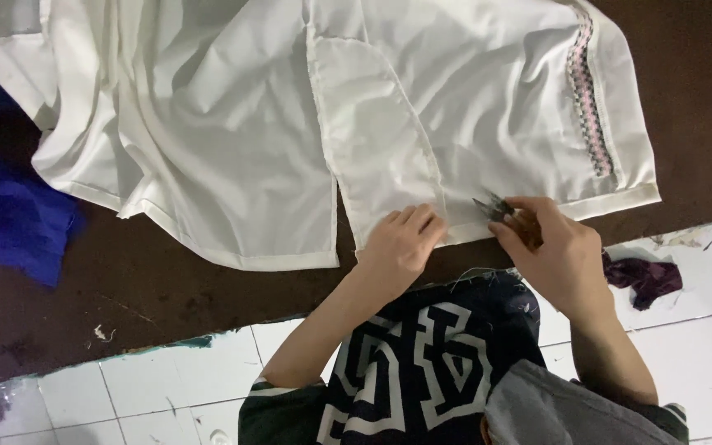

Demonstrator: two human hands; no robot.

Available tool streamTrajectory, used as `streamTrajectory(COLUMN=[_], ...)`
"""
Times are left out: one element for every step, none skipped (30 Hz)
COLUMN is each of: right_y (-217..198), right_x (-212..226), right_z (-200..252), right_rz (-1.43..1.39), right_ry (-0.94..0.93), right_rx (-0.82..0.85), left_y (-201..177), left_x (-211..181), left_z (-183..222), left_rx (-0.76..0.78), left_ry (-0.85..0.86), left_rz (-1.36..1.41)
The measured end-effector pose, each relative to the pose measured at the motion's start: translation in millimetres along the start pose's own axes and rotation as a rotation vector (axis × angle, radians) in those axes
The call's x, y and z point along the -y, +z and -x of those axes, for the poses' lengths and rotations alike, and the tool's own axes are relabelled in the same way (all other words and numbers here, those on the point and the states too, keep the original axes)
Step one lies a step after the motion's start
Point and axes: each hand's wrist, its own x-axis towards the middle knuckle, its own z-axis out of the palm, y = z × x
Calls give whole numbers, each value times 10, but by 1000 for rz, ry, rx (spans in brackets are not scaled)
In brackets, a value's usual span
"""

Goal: Trimming loose threads from a white garment using thread snips on a work table in a factory setting.

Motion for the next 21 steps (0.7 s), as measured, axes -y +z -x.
streamTrajectory(right_y=[11, 12, 11, 50, 87, 119, 136, 158, 185, 125, 67, 1, 37, 71, 104, 107, 112, 119, 129, 138, 148], right_x=[4, 17, 32, 2, -28, -51, -48, -49, -49, 76, 202, 329, 306, 281, 260, 274, 290, 306, 305, 304, 302], right_z=[7, -2, -10, 1, 10, 25, 70, 111, 152, 138, 125, 112, 114, 113, 112, 97, 82, 66, 56, 51, 45], right_rz=[-5, 4, 12, 10, 82, 155, 155, 163, 172, 170, 95, 22, 21, 31, 42, 42, 55, 66, 66, 84, 102], right_ry=[5, -14, -34, -33, -37, -40, -37, -57, -77, -75, -96, -117, -115, -148, -180, -181, -200, -220, -223, -235, -247], right_rx=[3, -18, -38, -40, -84, -126, -127, -117, -108, -106, -40, 25, 25, 34, 44, 43, 37, 32, 33, 41, 50], left_y=[-23, -56, -92, -27, 37, 96, 44, -8, -57, -66, -75, -85, -92, -98, -107, -113, -121, -128, -128, -126, -121], left_x=[-19, -32, -47, -22, 3, 22, 19, 19, 21, 16, 12, 5, 0, -4, -7, -21, -32, -45, -36, -31, -25], left_z=[-5, -20, -35, 10, 54, 101, 96, 92, 91, 89, 89, 83, 76, 64, 54, 53, 54, 60, 59, 59, 59], left_rx=[7, -25, -57, -55, -51, -45, -43, -35, -27, -24, -15, -7, -5, -16, -28, -29, -30, -31, -33, -30, -27], left_ry=[-1, -9, -17, -15, -75, -135, -133, -157, -180, -181, -196, -209, -209, -200, -191, -190, -199, -209, -211, -206, -200], left_rz=[1, 12, 23, 22, 3, -14, -14, 61, 135, 135, 160, 187, 188, 180, 172, 171, 170, 168, 167, 166, 164])
